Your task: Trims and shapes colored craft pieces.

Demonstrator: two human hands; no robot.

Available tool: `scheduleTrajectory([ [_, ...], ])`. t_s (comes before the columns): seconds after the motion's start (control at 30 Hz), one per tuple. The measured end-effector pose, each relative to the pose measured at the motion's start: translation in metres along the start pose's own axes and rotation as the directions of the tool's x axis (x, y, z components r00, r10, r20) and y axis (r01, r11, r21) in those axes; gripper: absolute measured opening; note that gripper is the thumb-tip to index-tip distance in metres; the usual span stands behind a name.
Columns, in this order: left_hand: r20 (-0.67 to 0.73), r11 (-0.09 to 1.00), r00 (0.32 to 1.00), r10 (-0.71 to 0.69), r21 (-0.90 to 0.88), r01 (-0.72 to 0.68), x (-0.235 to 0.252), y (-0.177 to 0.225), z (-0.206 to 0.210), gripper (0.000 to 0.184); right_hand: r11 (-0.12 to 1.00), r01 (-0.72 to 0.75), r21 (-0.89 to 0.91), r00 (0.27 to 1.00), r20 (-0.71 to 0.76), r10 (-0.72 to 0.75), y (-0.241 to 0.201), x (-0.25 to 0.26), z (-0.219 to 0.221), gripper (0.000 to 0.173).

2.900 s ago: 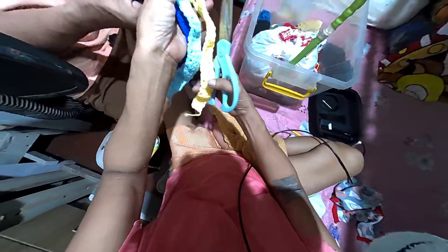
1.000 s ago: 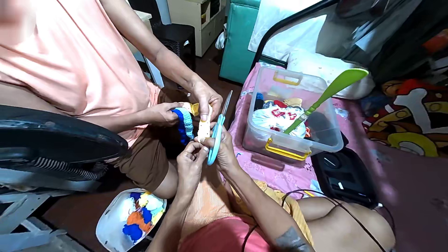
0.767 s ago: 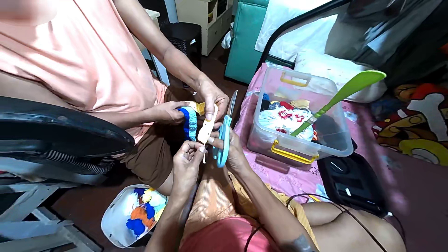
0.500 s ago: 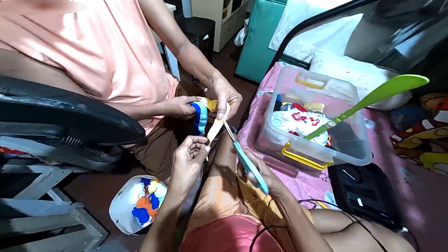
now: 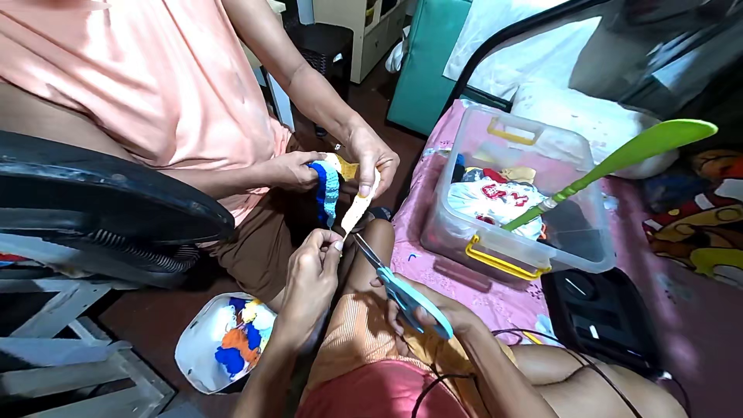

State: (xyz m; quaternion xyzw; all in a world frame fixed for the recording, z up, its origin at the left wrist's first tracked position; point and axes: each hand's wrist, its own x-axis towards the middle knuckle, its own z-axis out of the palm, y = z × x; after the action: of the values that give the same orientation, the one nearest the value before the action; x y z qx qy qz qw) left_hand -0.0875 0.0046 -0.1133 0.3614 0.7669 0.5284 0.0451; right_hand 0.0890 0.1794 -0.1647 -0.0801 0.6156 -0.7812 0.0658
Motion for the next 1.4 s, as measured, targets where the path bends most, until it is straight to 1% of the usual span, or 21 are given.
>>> scheduleTrajectory([
  [0.1, -0.025, 1.0, 1.0, 0.011, 0.027, -0.01, -0.002, -0.001, 0.005, 0.02, 0.998, 0.017, -0.057, 0.999, 0.049, -0.014, -0.008, 0.012, -0.005, 0.096],
  [0.3, -0.035, 0.999, 0.999, 0.033, 0.016, -0.033, -0.001, -0.004, 0.008, 0.021, 0.992, 0.023, -0.125, 0.995, 0.104, -0.01, -0.022, 0.023, -0.01, 0.101],
  [0.5, -0.016, 0.99, 0.99, 0.137, -0.012, -0.138, 0.003, -0.012, 0.009, 0.023, 0.997, 0.01, -0.077, 0.993, 0.122, -0.001, -0.031, 0.033, -0.019, 0.097],
  [0.67, -0.011, 0.973, 0.975, 0.22, -0.069, -0.22, 0.008, -0.02, 0.008, 0.023, 0.998, 0.014, -0.061, 0.99, 0.141, -0.005, -0.036, 0.036, -0.021, 0.098],
  [0.8, -0.002, 0.966, 0.972, 0.233, -0.115, -0.232, 0.009, -0.021, 0.007, 0.023, 1.0, 0.016, -0.026, 0.99, 0.143, -0.012, -0.033, 0.037, -0.021, 0.1],
  [0.93, -0.001, 0.955, 0.968, 0.25, -0.167, -0.246, 0.009, -0.022, 0.008, 0.023, 1.0, 0.021, -0.001, 0.989, 0.146, -0.02, -0.032, 0.036, -0.02, 0.097],
  [1.07, -0.001, 0.95, 0.966, 0.258, -0.18, -0.254, 0.008, -0.023, 0.008, 0.024, 0.999, 0.017, -0.045, 0.991, 0.13, -0.011, -0.035, 0.036, -0.018, 0.098],
  [1.27, -0.016, 0.954, 0.969, 0.245, -0.173, -0.244, 0.006, -0.023, 0.008, 0.022, 0.977, 0.022, -0.211, 0.995, 0.102, -0.001, -0.044, 0.037, -0.015, 0.099],
  [1.4, -0.018, 0.954, 0.969, 0.247, -0.17, -0.246, 0.006, -0.025, 0.007, 0.022, 0.97, 0.018, -0.243, 0.997, 0.075, 0.001, -0.045, 0.037, -0.013, 0.098],
])
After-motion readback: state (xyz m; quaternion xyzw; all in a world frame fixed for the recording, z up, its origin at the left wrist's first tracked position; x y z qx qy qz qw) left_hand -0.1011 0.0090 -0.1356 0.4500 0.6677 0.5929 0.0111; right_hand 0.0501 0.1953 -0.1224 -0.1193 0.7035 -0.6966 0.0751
